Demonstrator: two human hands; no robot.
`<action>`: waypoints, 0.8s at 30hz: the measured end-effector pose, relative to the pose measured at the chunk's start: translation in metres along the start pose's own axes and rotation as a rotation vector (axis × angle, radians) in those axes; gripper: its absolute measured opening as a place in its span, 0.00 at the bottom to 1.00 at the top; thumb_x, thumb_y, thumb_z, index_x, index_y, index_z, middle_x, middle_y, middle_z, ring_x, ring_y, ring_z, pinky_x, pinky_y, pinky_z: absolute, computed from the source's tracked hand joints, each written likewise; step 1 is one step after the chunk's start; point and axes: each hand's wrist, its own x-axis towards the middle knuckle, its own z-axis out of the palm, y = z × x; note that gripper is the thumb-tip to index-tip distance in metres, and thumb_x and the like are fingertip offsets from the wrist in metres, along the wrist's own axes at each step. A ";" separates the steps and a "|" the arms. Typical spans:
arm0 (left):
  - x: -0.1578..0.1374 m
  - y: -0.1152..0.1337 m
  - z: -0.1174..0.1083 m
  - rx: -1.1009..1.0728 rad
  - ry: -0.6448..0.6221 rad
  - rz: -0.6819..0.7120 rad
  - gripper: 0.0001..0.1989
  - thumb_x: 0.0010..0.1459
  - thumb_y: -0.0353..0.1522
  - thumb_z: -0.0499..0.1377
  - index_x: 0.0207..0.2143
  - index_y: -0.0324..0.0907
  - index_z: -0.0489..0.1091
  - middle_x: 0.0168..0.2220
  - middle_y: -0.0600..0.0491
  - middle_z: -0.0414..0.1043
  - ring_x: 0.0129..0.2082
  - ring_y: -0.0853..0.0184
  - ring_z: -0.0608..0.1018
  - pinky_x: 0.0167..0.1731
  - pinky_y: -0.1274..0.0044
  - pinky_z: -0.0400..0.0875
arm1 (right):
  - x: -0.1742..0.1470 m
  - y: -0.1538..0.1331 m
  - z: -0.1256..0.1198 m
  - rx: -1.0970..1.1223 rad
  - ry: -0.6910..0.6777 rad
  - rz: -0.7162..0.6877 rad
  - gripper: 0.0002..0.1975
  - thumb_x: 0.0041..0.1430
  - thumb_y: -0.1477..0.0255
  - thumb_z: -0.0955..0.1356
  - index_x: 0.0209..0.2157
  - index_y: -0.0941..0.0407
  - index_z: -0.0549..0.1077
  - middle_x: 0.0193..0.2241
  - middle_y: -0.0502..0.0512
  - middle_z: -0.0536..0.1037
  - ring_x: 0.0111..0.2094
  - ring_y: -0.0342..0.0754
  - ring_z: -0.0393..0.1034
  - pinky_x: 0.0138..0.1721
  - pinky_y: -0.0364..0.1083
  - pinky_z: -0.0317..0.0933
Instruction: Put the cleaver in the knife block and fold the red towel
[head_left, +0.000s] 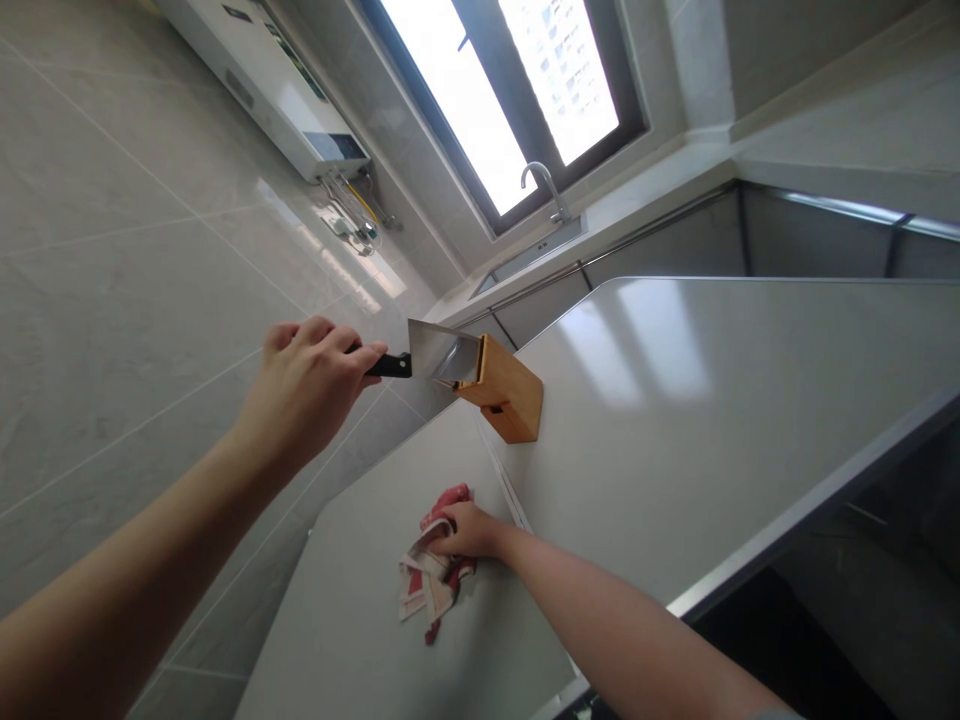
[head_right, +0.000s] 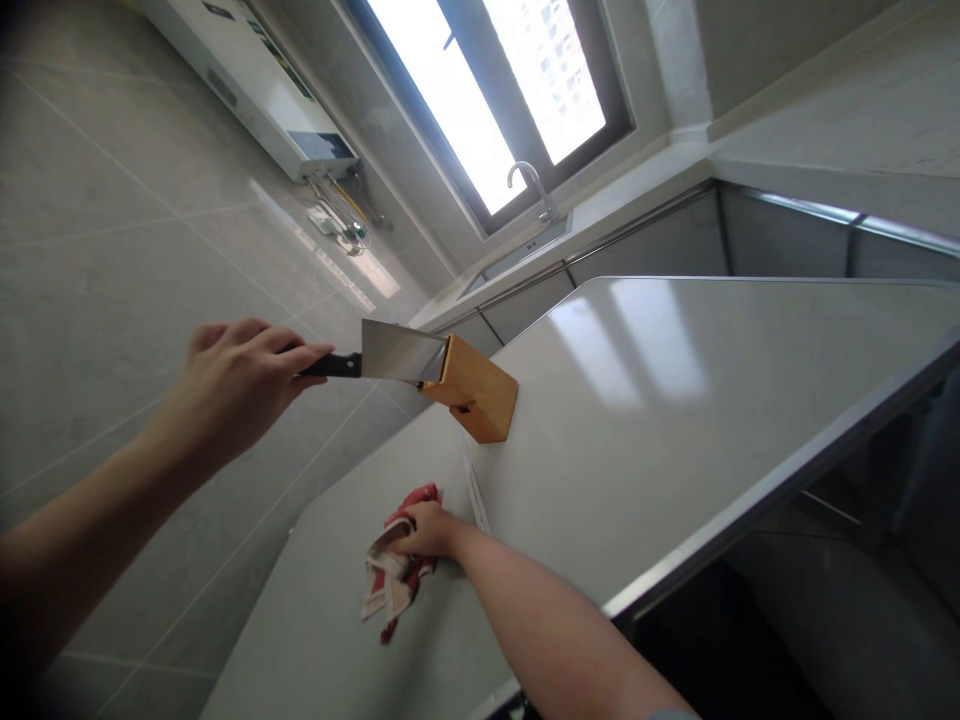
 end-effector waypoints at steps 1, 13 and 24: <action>0.002 0.001 0.001 -0.003 0.001 -0.001 0.12 0.58 0.35 0.55 0.45 0.45 0.70 0.38 0.46 0.73 0.42 0.55 0.68 0.41 0.64 0.56 | 0.000 -0.001 0.000 0.000 -0.001 -0.001 0.17 0.47 0.66 0.72 0.40 0.57 0.76 0.33 0.51 0.77 0.35 0.45 0.71 0.36 0.39 0.60; 0.003 0.005 0.003 -0.141 0.074 -0.096 0.16 0.57 0.35 0.57 0.48 0.45 0.69 0.48 0.46 0.68 0.47 0.53 0.66 0.44 0.62 0.60 | -0.002 -0.007 -0.003 0.008 -0.015 0.019 0.17 0.47 0.68 0.71 0.42 0.56 0.76 0.35 0.51 0.78 0.39 0.46 0.72 0.40 0.40 0.61; -0.012 0.007 0.017 -0.752 0.296 -0.335 0.23 0.57 0.34 0.52 0.55 0.60 0.58 0.56 0.52 0.60 0.54 0.61 0.68 0.48 0.66 0.65 | 0.002 0.001 0.004 -0.057 0.002 0.085 0.16 0.45 0.65 0.72 0.37 0.55 0.77 0.33 0.51 0.78 0.36 0.47 0.71 0.36 0.41 0.60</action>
